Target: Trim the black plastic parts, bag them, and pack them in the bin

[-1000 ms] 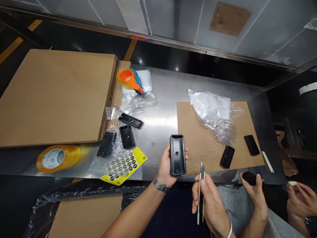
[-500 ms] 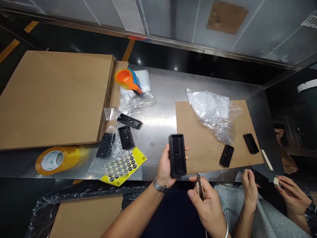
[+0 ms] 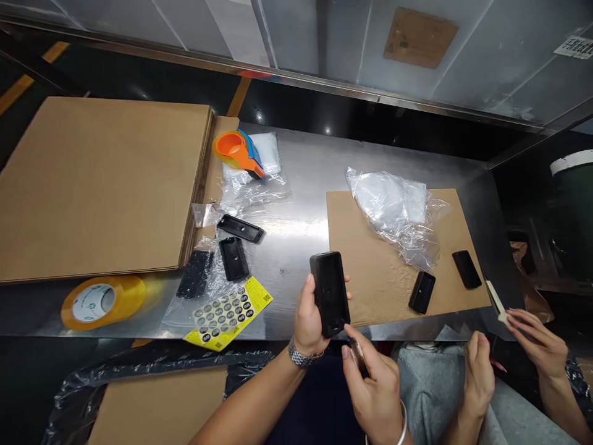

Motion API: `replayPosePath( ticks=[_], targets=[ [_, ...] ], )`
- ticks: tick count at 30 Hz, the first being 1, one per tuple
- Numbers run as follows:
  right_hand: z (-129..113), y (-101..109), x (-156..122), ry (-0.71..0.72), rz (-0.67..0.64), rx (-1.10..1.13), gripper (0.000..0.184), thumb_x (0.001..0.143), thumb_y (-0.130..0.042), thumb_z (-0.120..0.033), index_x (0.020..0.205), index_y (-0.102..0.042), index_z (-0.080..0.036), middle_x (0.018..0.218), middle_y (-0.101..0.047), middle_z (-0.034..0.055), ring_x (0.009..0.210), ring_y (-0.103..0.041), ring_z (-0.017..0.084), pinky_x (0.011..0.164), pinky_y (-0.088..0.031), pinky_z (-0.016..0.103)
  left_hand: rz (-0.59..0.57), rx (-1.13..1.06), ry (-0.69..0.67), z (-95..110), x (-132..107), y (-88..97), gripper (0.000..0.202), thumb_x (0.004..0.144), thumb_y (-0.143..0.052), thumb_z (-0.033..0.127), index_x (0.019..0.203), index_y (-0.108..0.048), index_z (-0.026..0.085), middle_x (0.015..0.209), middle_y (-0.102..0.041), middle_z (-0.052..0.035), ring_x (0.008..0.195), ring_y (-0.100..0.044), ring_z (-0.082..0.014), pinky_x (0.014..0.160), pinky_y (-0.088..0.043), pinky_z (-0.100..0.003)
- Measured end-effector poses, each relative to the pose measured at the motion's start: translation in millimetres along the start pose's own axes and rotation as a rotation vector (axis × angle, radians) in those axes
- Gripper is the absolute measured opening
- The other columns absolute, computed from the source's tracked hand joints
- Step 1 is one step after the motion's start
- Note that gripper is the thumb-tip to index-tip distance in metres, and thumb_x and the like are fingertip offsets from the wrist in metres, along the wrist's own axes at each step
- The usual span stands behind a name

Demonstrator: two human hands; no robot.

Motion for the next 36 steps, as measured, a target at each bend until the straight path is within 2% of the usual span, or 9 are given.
replayPosePath(
  ticks=[3, 6, 10, 18, 22, 27, 29, 32, 36],
  targets=[
    [6.0, -7.3, -3.6, -0.167, -0.11, 0.153, 0.022, 0.08, -0.049, -0.022, 0.098, -0.061, -0.016, 0.065, -0.064, 0.003, 0.058, -0.06, 0.013, 0.056, -0.049, 0.022, 0.008, -0.019, 0.036, -2.8, 0.4, 0.5, 0.05, 0.075, -0.042, 0.054, 0.094, -0.058, 0.01, 0.075, -0.064, -0.0086, 0.053, -0.056, -0.0129, 0.042, -0.04, -0.02],
    [19.1, -16.7, -12.6, -0.437, -0.19, 0.475, 0.02, 0.08, -0.052, -0.034, 0.081, -0.06, -0.016, 0.041, -0.041, -0.0068, 0.034, -0.038, 0.005, 0.034, -0.031, 0.016, 0.002, -0.086, 0.098, -5.9, 4.2, 1.9, 0.046, 0.078, -0.04, 0.051, 0.092, -0.059, 0.011, 0.077, -0.064, -0.0071, 0.052, -0.057, -0.0118, 0.042, -0.042, -0.02],
    [30.0, -11.2, -13.2, -0.538, -0.05, 0.76, 0.022, 0.079, -0.053, -0.039, 0.081, -0.052, -0.017, 0.043, -0.034, -0.0097, 0.035, -0.03, 0.003, 0.035, -0.026, 0.014, -0.025, -0.147, 0.15, -8.8, 10.6, 5.2, 0.039, 0.081, -0.038, 0.043, 0.084, -0.061, 0.012, 0.079, -0.064, -0.0057, 0.055, -0.058, -0.0115, 0.048, -0.047, -0.022],
    [21.2, -4.0, -6.5, -0.48, -0.092, 0.573, 0.032, 0.09, -0.028, -0.04, 0.093, -0.051, -0.017, 0.054, -0.046, -0.0044, 0.044, -0.04, 0.005, 0.044, -0.034, 0.017, -0.02, -0.188, 0.169, -9.2, 11.2, 6.2, 0.04, 0.083, -0.034, 0.041, 0.082, -0.061, 0.011, 0.079, -0.064, -0.0056, 0.055, -0.057, -0.0113, 0.049, -0.048, -0.022],
    [18.0, -2.4, -3.8, -0.368, -0.126, 0.288, 0.028, 0.086, -0.043, -0.035, 0.108, -0.05, -0.02, 0.061, -0.054, -0.0021, 0.052, -0.051, 0.009, 0.048, -0.041, 0.018, -0.016, -0.159, 0.216, -9.5, 7.3, 3.5, 0.045, 0.083, -0.033, 0.045, 0.082, -0.06, 0.01, 0.07, -0.063, -0.0061, 0.051, -0.056, -0.0114, 0.046, -0.046, -0.021],
    [6.1, -0.9, 2.0, -0.128, -0.092, 0.096, 0.03, 0.081, -0.049, -0.024, 0.11, -0.056, -0.022, 0.088, -0.064, 0.0043, 0.082, -0.06, 0.017, 0.076, -0.046, 0.025, 0.027, -0.139, 0.215, -9.0, 3.5, 3.4, 0.043, 0.083, -0.034, 0.046, 0.088, -0.059, 0.01, 0.075, -0.064, -0.0071, 0.052, -0.057, -0.0112, 0.044, -0.044, -0.02],
    [6.1, -4.9, 0.0, -0.156, -0.13, 0.121, 0.023, 0.081, -0.049, -0.026, 0.099, -0.062, -0.019, 0.071, -0.062, 0.0027, 0.066, -0.059, 0.014, 0.063, -0.047, 0.022, 0.029, -0.144, 0.238, -10.0, 3.7, 4.1, 0.042, 0.083, -0.034, 0.045, 0.087, -0.059, 0.011, 0.077, -0.064, -0.0069, 0.052, -0.056, -0.0109, 0.043, -0.044, -0.02],
    [13.2, -11.3, -5.3, -0.315, -0.195, 0.247, 0.022, 0.081, -0.049, -0.033, 0.079, -0.063, -0.016, 0.046, -0.045, -0.0042, 0.041, -0.043, 0.007, 0.041, -0.036, 0.018, 0.0, -0.148, 0.27, -10.2, 5.3, 4.1, 0.043, 0.084, -0.032, 0.043, 0.084, -0.059, 0.01, 0.073, -0.064, -0.0065, 0.051, -0.056, -0.0108, 0.043, -0.045, -0.02],
    [24.7, -4.4, -4.0, -0.489, -0.05, 0.409, 0.027, 0.079, -0.051, -0.041, 0.078, -0.056, -0.015, 0.046, -0.041, -0.0061, 0.04, -0.039, 0.005, 0.038, -0.032, 0.015, 0.001, -0.135, 0.305, -9.3, 5.4, 3.8, 0.044, 0.084, -0.031, 0.043, 0.084, -0.059, 0.01, 0.069, -0.063, -0.0062, 0.049, -0.056, -0.0108, 0.041, -0.044, -0.02]
  ],
)
Point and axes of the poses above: each hand's wrist, its own x-axis towards the middle knuckle, its own y-axis out of the back of the hand, z = x × y, the point moved 6 cm from there along x, towards the middle knuckle
